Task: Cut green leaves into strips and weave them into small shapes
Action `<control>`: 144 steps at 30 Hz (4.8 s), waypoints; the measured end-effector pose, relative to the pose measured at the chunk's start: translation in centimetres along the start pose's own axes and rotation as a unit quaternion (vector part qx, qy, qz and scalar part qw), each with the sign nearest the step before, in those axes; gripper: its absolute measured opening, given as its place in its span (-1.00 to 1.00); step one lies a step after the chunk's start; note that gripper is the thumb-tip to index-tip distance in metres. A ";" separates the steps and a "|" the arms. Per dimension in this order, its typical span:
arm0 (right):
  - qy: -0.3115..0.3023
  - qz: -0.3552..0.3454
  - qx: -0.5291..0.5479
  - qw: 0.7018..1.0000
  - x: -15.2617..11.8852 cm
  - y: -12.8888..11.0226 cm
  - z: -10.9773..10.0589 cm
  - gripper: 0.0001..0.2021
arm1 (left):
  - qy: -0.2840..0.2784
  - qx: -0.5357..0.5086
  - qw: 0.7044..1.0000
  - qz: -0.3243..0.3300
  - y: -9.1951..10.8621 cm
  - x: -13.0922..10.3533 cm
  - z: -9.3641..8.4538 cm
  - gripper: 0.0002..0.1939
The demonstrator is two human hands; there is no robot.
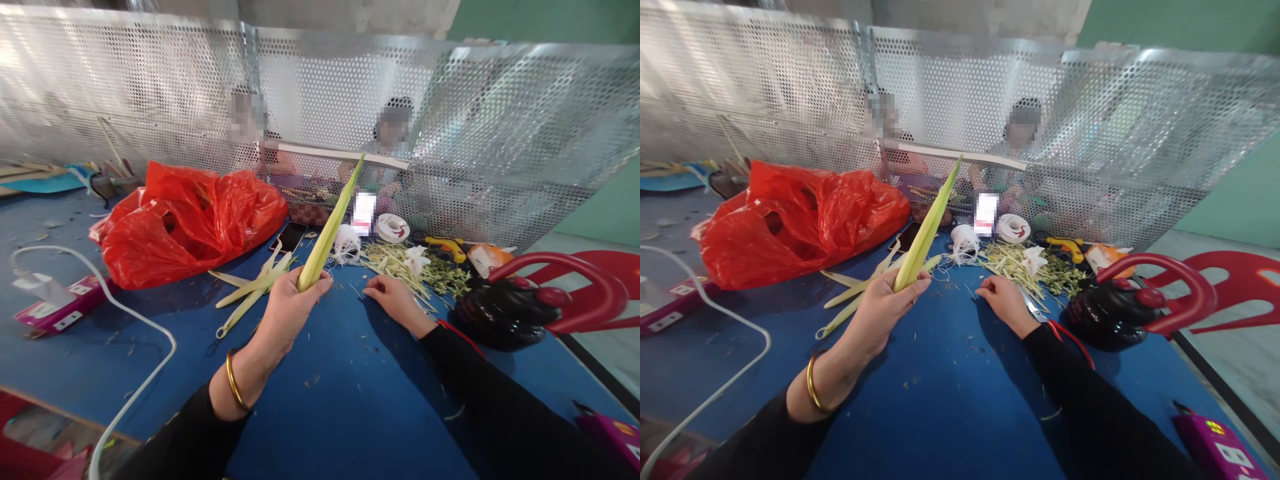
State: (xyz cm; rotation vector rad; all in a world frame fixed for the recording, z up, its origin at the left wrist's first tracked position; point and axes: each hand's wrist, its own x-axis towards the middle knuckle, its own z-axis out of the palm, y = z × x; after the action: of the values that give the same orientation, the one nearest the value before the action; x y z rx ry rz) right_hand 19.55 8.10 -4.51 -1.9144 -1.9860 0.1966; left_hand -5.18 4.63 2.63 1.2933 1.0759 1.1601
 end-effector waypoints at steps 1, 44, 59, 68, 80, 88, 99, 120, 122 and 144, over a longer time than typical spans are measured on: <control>-0.019 -0.003 -0.005 1.000 -0.2 -0.4 0.4 -0.75 | 0.002 0.000 1.000 -0.004 0.0 0.0 0.0 -0.77; -0.257 0.218 0.290 0.896 -18.3 9.1 -13.4 -0.55 | -0.027 0.042 0.998 -0.037 0.0 -0.2 0.8 -0.75; -0.178 0.203 0.316 0.910 -17.3 10.1 -11.8 -0.59 | -0.047 0.050 0.996 -0.057 -0.6 -0.5 1.5 -0.77; -0.056 0.204 0.288 0.934 -12.1 7.2 -9.1 -0.38 | -0.036 0.056 0.996 -0.056 -1.2 0.2 0.9 -0.74; -0.100 0.202 0.314 0.922 -12.7 5.5 -7.5 -0.40 | -0.068 0.046 0.995 -0.059 -1.0 -0.4 1.3 -0.78; -0.141 0.033 0.243 0.959 -13.1 3.4 -6.6 -0.57 | -0.077 0.059 0.993 -0.061 -1.3 -0.2 1.3 -0.78; 0.130 0.007 0.088 0.988 -9.8 1.0 -5.6 -0.67 | -0.204 -0.078 0.967 -0.130 -2.3 -2.1 2.9 -0.58; 0.052 0.229 0.640 0.731 -10.2 -6.2 -1.8 -0.64 | -0.216 0.149 0.963 -0.052 -4.4 -2.2 3.6 -0.83; 0.056 0.236 0.647 0.723 -10.2 -5.8 -1.5 -0.65 | -0.226 0.192 0.954 -0.031 -4.4 -2.2 3.5 -0.84; 0.095 0.200 0.514 0.829 -9.5 -2.3 -4.2 -0.76 | 0.125 0.349 0.917 0.147 0.7 1.1 -3.0 -0.74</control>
State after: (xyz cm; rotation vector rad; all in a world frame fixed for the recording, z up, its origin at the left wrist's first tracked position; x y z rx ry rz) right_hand 18.94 -2.08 -1.39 -1.4509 -0.9322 0.9291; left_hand -8.05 6.05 3.37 1.9477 1.6169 1.2316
